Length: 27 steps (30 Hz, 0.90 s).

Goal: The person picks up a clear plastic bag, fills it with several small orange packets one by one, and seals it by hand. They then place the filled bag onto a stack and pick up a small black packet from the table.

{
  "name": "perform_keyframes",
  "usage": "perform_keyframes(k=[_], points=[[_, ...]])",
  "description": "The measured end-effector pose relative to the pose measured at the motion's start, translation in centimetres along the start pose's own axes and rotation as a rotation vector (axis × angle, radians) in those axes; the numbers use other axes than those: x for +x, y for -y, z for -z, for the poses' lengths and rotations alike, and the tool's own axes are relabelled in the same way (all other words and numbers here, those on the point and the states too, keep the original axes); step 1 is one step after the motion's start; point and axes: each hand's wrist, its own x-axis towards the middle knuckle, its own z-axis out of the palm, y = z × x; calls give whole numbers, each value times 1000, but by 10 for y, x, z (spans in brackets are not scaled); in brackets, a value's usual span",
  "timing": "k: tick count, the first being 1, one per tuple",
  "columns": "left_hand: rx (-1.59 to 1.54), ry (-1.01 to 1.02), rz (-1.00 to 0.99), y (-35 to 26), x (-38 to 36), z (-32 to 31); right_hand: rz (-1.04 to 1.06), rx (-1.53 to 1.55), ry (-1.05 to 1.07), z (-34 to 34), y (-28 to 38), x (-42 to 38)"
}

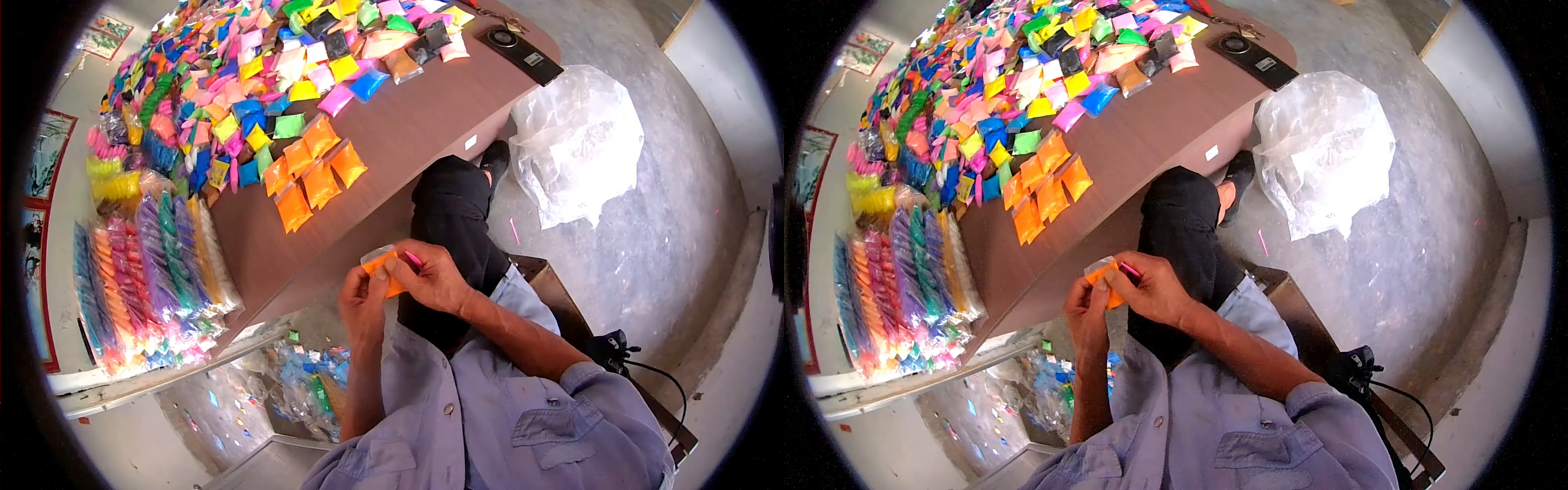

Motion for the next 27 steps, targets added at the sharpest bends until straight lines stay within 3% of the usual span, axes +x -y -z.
perform_keyframes(k=[6, 9, 12, 14, 18, 27], points=[[93, 2, -50, -4, -1, -3, -36, 12, 8, 0, -5, -1], [62, -80, 15, -14, -4, -13, -66, 70, -34, -1, -7, -2], [56, 6, 81, -6, -4, -4, -39, 67, -40, -2, -9, -1], [60, 18, -40, -1, -3, -2, 50, 18, -26, 0, -3, 1], [119, 11, -69, -4, -3, -3, 8, 5, 40, 3, 2, 1], [73, 16, 63, -10, -5, -9, -20, 51, -40, 3, -5, 0]])
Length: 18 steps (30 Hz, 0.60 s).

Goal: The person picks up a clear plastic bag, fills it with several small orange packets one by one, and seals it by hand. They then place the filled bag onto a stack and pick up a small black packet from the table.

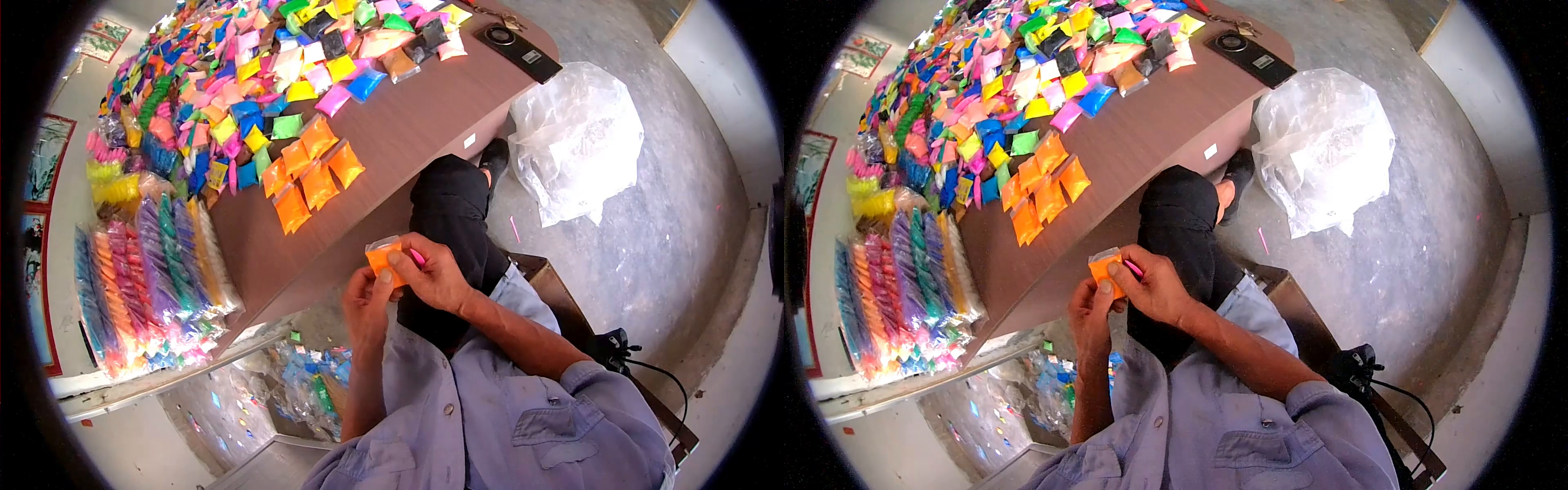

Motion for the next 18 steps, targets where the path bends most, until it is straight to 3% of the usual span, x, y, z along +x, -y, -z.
perform_keyframes(k=[5, 18], points=[[38, 35, -77, 10, 3, 12, 25, -74, 67, 0, 6, 2], [-2, 1, -32, 8, 1, 8, -6, -96, 48, -1, 9, 1]])
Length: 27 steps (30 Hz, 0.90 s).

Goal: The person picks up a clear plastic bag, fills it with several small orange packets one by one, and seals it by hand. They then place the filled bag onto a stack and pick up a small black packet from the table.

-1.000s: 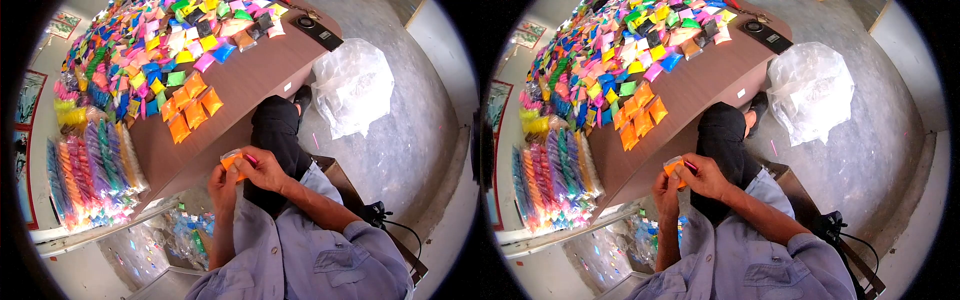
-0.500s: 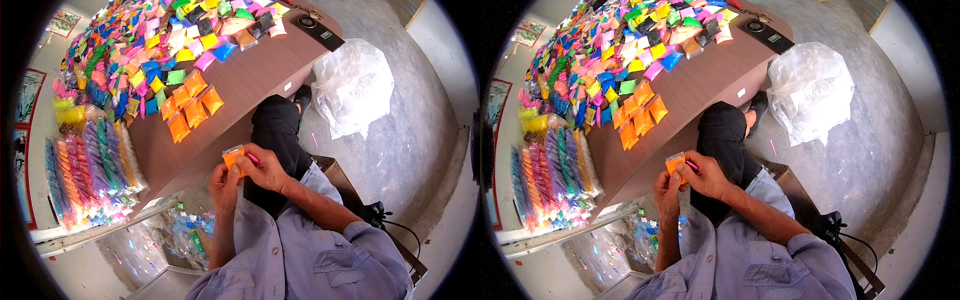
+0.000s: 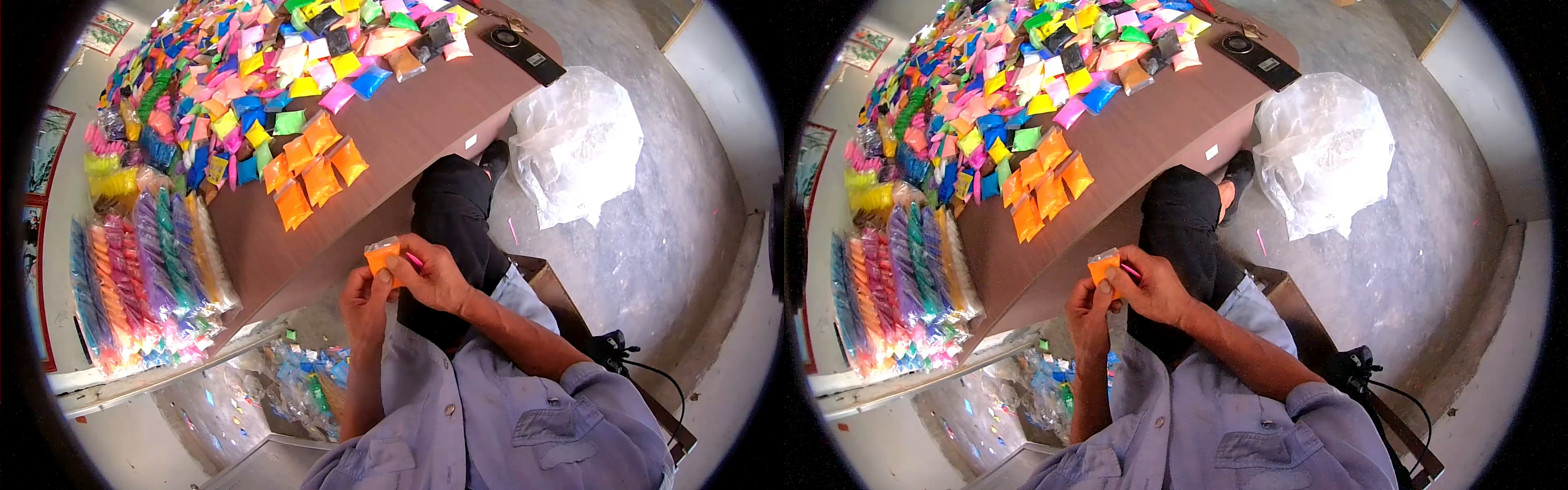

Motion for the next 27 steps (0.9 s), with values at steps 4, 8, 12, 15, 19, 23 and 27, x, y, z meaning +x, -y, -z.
perform_keyframes(k=[4, 8, 12, 15, 19, 23, 27], points=[[13, 1, -25, 0, 0, 2, 19, 5, 8, -2, 0, 1], [-91, -62, 47, 1, 0, -5, -8, 58, -3, -1, -6, 0], [-113, -31, 69, 4, 2, -1, 22, 26, -23, -3, -8, 0], [-47, 2, 36, 4, 4, 3, 55, 17, -15, -3, -3, 1], [-85, 34, -9, 11, 5, 11, 18, 29, 7, -6, -4, 1], [-170, -21, 62, 9, 4, 8, 15, 47, 26, -7, -10, 0], [-179, -50, 30, 17, 6, 12, 48, 37, 50, -8, -6, 2]])
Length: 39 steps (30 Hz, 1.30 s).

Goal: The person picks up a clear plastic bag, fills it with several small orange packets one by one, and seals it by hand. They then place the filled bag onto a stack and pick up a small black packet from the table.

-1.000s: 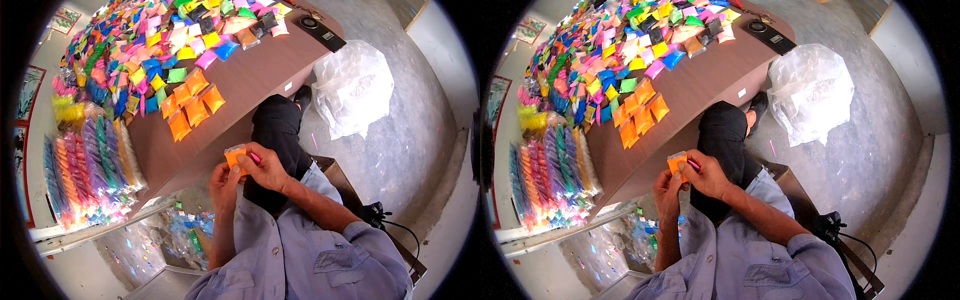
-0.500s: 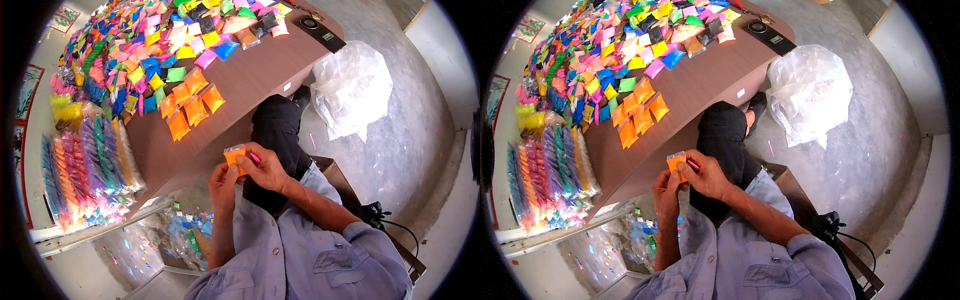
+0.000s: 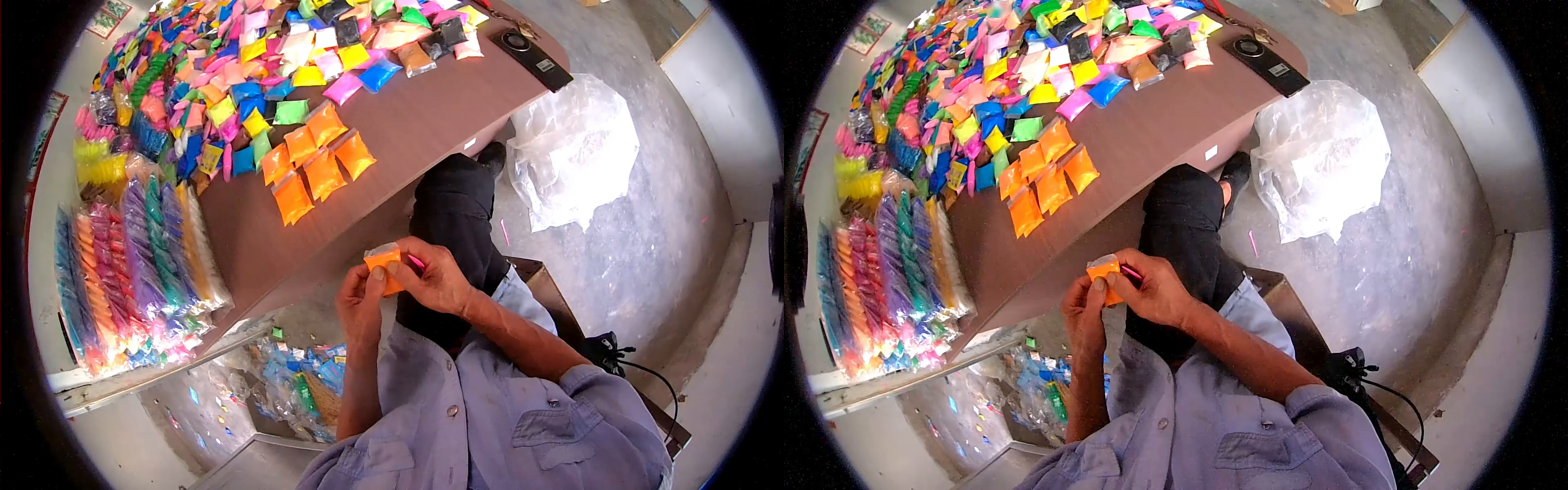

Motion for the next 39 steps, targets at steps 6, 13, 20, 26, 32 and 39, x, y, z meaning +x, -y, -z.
perform_keyframes(k=[6, 13, 20, 26, 32, 39], points=[[-45, 93, -110, -3, 4, 6, -77, -34, -17, -2, 3, 1], [-66, 44, -82, -3, 8, 19, -12, -96, -5, -12, -13, 4], [-102, 61, -97, -8, 10, 30, -103, -55, 33, -23, -9, 8], [-127, 36, -57, -8, 8, 39, -42, -85, 82, -30, -16, 10], [-101, 28, -70, -16, 5, 48, -151, 1, 54, -41, -18, 10], [-16, -43, -43, -19, -3, 48, -47, -28, 75, -42, -23, 8]])
